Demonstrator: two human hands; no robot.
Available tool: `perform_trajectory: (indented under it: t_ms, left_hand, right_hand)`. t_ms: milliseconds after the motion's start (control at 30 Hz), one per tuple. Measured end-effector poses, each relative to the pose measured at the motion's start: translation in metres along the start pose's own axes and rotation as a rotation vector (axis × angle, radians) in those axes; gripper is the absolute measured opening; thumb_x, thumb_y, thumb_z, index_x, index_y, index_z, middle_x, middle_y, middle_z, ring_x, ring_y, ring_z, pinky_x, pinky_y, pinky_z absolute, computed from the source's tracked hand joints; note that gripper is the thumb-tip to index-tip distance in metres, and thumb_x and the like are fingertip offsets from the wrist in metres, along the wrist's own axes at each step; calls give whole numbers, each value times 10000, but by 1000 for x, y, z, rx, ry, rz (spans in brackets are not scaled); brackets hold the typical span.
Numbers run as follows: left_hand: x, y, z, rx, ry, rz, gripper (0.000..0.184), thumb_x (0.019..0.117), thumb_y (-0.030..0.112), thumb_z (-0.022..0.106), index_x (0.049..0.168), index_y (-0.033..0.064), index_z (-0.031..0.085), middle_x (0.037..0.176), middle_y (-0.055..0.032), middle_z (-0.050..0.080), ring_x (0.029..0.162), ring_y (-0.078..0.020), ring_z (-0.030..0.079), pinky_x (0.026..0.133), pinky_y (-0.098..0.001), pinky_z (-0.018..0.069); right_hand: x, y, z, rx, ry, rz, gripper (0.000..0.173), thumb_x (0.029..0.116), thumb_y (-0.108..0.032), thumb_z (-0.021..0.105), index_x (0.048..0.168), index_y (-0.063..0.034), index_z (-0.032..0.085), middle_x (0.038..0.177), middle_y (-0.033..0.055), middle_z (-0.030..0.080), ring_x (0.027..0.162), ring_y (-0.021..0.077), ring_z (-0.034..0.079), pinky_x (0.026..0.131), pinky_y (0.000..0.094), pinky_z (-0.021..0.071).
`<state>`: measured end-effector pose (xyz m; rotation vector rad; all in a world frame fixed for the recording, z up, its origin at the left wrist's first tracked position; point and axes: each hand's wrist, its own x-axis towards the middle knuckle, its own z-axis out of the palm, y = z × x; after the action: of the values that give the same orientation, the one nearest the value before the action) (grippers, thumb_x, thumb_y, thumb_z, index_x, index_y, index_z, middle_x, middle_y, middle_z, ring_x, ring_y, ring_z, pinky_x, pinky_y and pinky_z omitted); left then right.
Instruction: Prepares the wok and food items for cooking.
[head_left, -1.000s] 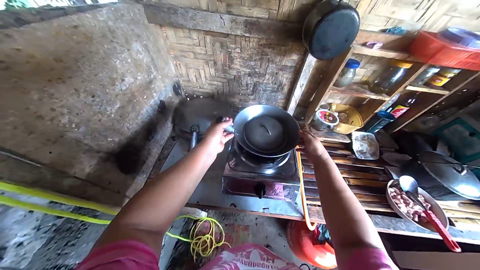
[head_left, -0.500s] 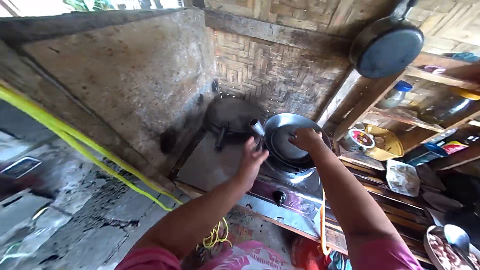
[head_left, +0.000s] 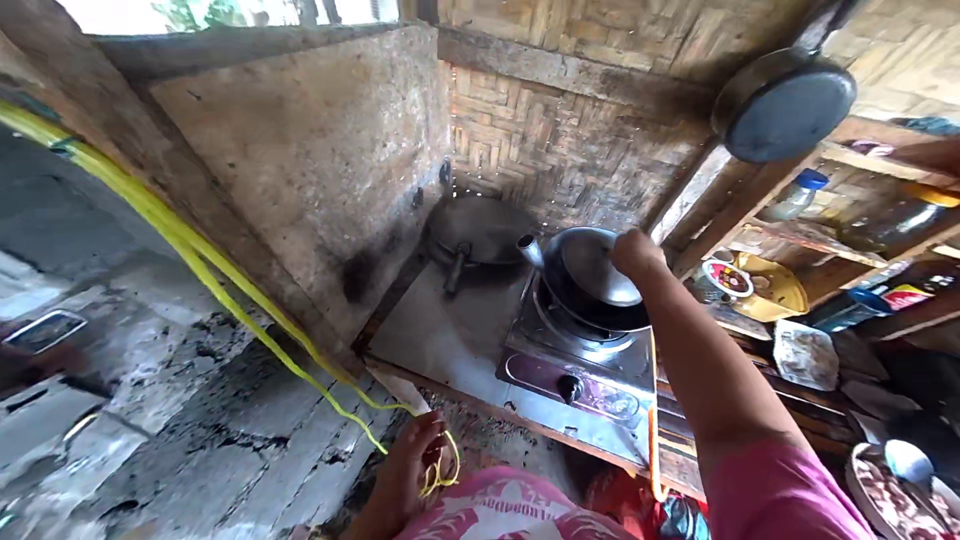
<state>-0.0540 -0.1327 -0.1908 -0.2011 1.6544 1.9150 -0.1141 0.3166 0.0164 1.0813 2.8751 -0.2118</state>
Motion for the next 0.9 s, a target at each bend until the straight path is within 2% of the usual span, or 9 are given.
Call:
perform_trajectory:
  t_ms: [100, 200, 367, 467, 567, 633, 700, 800, 900]
  left_hand:
    - [-2, -10, -13, -14, 60, -31, 338, 1070, 110, 457, 1384, -16, 462, 1052, -104, 663, 796, -126, 678, 719, -292, 587]
    - [1, -17, -18, -19, 49, -82, 336, 1076, 103, 452, 1388, -19, 440, 1027, -96, 651, 787, -114, 671, 709, -286, 580]
    - [7, -17, -14, 4, 31, -116, 318, 1076, 102, 461, 1369, -21, 459, 1007, -95, 644, 760, -111, 660, 689, -277, 574]
    - [11, -17, -12, 42, 14, -118, 329, 1074, 116, 453, 1379, -9, 457, 1011, -97, 645, 760, -118, 657, 679, -279, 568]
    - [14, -21, -7, 51, -19, -94, 330, 1069, 101, 455, 1376, -19, 462, 1004, -101, 650, 759, -119, 658, 686, -282, 572]
    - [21, -27, -2, 65, -44, -87, 289, 1060, 74, 465, 1329, -27, 496, 933, -80, 670, 710, -110, 665, 646, -267, 576]
    - [22, -26, 8, 86, -62, -122, 281, 1060, 64, 479, 1326, -25, 495, 922, -75, 662, 702, -111, 661, 642, -266, 577]
    - [19, -28, 21, 122, -90, -144, 289, 1054, 74, 502, 1330, -8, 507, 957, -89, 678, 726, -121, 670, 649, -272, 577]
    - [14, -28, 29, 179, -115, -147, 291, 1060, 79, 494, 1334, -16, 515, 969, -101, 682, 745, -130, 673, 653, -277, 571]
  right_hand:
    - [-20, 32, -59, 188, 168, -59, 422, 1050, -317, 555, 1224, 56, 650, 1277, 338, 613, 1222, 534, 576, 972, 753, 433]
    - [-52, 75, -101, 376, 349, -55, 408, 1041, -315, 586, 1233, 39, 654, 1192, 329, 653, 1165, 517, 608, 979, 745, 423]
    - [-114, 157, -101, 704, 513, 60, 354, 1028, -271, 593, 1251, 0, 634, 1167, 228, 671, 1020, 338, 667, 905, 589, 529]
    - [-149, 207, -65, 810, 505, 199, 345, 1047, -242, 556, 1278, 10, 599, 1186, 220, 650, 990, 310, 658, 863, 554, 542]
    - [-172, 258, 4, 820, 415, 327, 348, 1047, -276, 570, 1265, -5, 595, 1154, 225, 651, 970, 336, 654, 822, 568, 546]
    - [-181, 269, 47, 700, 271, 464, 369, 1039, -267, 588, 1252, 33, 612, 1178, 269, 649, 1046, 389, 645, 892, 602, 521]
    - [-179, 281, 91, 478, 84, 535, 404, 1039, -274, 575, 1278, 45, 639, 1277, 311, 632, 1223, 464, 596, 1037, 674, 439]
    - [-182, 287, 146, 306, -42, 594, 395, 1033, -264, 558, 1256, 50, 648, 1338, 306, 606, 1297, 478, 551, 1060, 684, 423]
    - [-187, 282, 174, 275, -55, 665, 390, 1021, -256, 585, 1268, 39, 649, 1440, 285, 535, 1378, 471, 469, 1076, 685, 394]
